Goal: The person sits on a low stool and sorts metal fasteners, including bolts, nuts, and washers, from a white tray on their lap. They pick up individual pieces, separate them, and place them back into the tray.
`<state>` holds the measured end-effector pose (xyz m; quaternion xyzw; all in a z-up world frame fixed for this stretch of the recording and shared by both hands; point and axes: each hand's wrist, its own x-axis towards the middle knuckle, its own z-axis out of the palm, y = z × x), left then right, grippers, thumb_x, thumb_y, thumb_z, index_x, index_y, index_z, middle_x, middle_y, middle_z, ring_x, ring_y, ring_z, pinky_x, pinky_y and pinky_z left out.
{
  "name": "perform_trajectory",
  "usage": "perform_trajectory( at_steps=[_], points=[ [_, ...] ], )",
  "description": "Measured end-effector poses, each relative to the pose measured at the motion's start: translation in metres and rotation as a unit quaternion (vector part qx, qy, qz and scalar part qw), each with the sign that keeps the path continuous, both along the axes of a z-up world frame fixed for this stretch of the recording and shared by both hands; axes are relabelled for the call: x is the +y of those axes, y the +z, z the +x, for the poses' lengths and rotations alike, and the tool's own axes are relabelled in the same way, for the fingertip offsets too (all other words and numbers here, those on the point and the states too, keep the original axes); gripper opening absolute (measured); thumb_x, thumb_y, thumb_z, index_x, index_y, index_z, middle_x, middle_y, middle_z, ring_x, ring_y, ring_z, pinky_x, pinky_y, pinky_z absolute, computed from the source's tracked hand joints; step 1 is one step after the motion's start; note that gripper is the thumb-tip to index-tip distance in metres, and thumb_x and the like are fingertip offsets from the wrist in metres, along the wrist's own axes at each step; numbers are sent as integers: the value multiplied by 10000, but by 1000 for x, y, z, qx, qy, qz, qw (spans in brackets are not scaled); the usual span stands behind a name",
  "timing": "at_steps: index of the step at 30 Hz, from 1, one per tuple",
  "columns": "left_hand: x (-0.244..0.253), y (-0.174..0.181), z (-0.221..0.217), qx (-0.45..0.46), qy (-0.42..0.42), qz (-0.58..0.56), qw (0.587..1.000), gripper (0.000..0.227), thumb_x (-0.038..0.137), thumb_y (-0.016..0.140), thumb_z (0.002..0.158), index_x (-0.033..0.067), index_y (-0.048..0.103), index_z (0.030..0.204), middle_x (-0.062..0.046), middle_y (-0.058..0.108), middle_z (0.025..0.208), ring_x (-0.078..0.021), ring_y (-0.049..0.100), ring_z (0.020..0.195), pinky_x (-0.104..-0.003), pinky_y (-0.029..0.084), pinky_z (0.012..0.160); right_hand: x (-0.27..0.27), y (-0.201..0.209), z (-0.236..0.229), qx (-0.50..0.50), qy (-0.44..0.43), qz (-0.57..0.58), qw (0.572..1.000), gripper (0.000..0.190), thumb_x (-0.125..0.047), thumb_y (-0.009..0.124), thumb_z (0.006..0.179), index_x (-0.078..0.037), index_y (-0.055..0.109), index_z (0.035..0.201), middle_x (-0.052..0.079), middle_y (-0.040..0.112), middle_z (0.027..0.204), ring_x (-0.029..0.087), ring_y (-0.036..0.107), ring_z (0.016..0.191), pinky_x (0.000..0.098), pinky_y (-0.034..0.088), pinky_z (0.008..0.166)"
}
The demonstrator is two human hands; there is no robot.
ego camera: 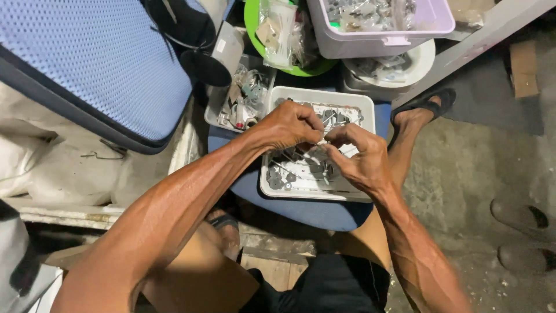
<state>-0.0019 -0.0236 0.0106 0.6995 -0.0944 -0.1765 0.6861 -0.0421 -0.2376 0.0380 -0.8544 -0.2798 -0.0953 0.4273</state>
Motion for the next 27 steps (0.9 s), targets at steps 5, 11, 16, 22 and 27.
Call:
perform_trajectory(
  at_steps=[5, 11, 16, 22, 27],
  points=[
    [5, -26, 15, -55, 1, 111, 992, 213, 154, 873, 705, 49, 794, 873, -141, 694, 676, -223, 709, 661, -368, 606, 603, -35, -23, -2, 127, -75, 73, 986, 157, 16, 758, 836, -62, 737, 970, 41, 666, 736, 110, 607, 714, 302, 543, 726],
    [-2, -8, 12, -162, -36, 192, 967, 162, 155, 800, 791, 52, 808, 916, -187, 761, 828, -333, 726, 823, -472, 584, 743, -38, -18, -14, 107, -125, 39, 986, 199, -75, 802, 838, -68, 745, 1029, 80, 691, 812, 171, 631, 770, 341, 545, 752],
    [9, 19, 23, -208, -5, 242, 948, 185, 203, 737, 872, 63, 801, 976, -200, 778, 969, -436, 723, 993, -536, 578, 857, -26, -29, -7, -60, -108, -49, 991, 142, -156, 787, 918, -103, 751, 1046, 100, 729, 968, 289, 661, 949, 379, 532, 855],
    [42, 16, 35, -217, 71, 252, 940, 153, 203, 719, 887, 90, 802, 949, -158, 776, 913, -359, 737, 929, -510, 566, 822, -1, -45, 6, -8, -26, -255, 967, 226, -259, 754, 884, -62, 739, 992, 149, 685, 813, 339, 637, 848, 477, 495, 825],
    [25, -20, 23, -214, -67, 355, 908, 144, 109, 690, 924, 71, 800, 1009, -201, 770, 938, -387, 737, 927, -491, 603, 903, 1, -58, 12, 122, -18, -125, 984, 156, -193, 724, 872, -66, 703, 960, 209, 698, 779, 434, 680, 767, 520, 518, 703]
  ],
)
